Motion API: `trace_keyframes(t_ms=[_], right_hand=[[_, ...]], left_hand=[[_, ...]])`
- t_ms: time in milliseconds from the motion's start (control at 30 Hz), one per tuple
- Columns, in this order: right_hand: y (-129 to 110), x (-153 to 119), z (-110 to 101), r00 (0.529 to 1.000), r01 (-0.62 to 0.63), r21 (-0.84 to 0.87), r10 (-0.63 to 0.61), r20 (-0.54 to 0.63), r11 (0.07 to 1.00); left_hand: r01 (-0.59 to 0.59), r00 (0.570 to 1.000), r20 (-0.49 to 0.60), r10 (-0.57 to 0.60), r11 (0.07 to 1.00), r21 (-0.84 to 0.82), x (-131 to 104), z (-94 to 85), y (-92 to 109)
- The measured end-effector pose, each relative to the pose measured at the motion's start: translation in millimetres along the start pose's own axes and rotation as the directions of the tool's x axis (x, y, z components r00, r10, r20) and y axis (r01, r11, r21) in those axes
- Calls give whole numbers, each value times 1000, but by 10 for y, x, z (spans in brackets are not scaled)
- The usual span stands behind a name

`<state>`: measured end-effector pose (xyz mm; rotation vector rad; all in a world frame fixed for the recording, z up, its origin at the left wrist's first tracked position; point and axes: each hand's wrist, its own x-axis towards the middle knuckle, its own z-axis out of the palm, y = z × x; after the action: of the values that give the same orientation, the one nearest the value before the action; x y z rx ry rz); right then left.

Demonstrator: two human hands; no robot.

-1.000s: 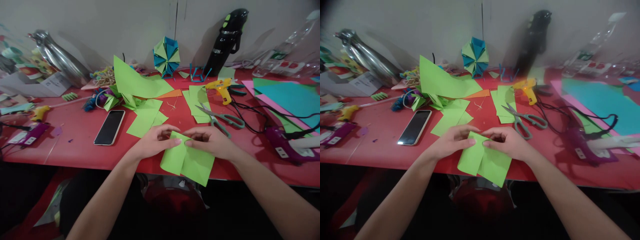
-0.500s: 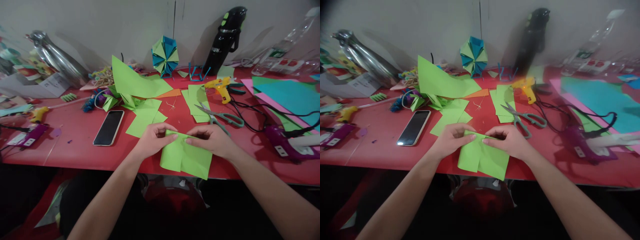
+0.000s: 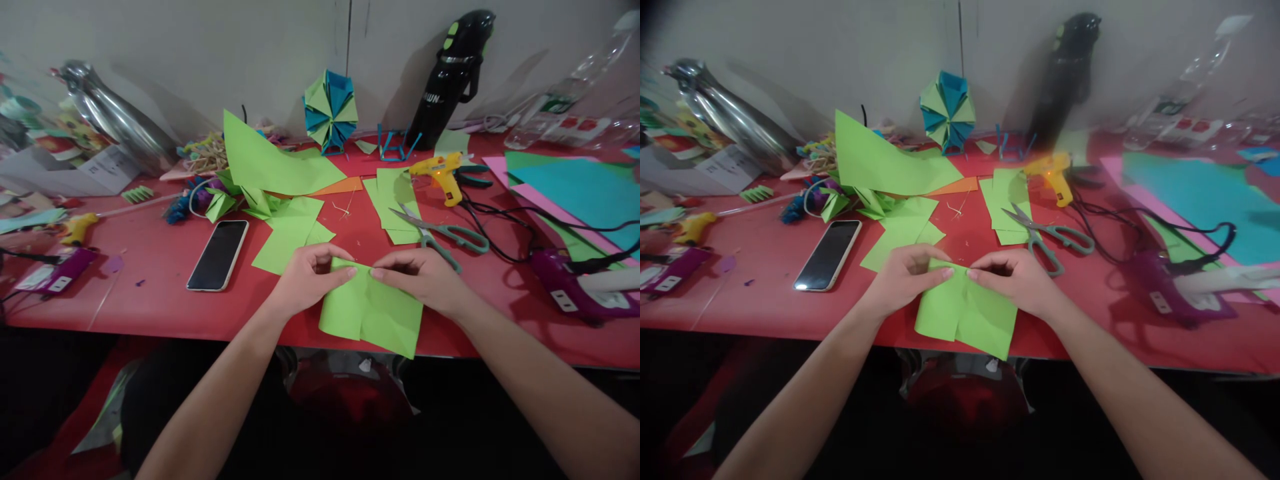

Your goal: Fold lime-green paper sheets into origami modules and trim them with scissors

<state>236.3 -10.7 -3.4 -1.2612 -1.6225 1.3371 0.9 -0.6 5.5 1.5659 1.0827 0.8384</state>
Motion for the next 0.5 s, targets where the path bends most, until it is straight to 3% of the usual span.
trace_keyframes(t_ms=[333, 500], right_hand=[[48, 6, -10, 1000, 14, 4, -14, -1, 1000], [59, -1, 4, 999, 26, 10, -25, -42, 1000]], left_hand=[[10, 1000, 0, -10, 1000, -16, 7, 18, 18], [70, 997, -19, -73, 989, -130, 22, 3, 3]])
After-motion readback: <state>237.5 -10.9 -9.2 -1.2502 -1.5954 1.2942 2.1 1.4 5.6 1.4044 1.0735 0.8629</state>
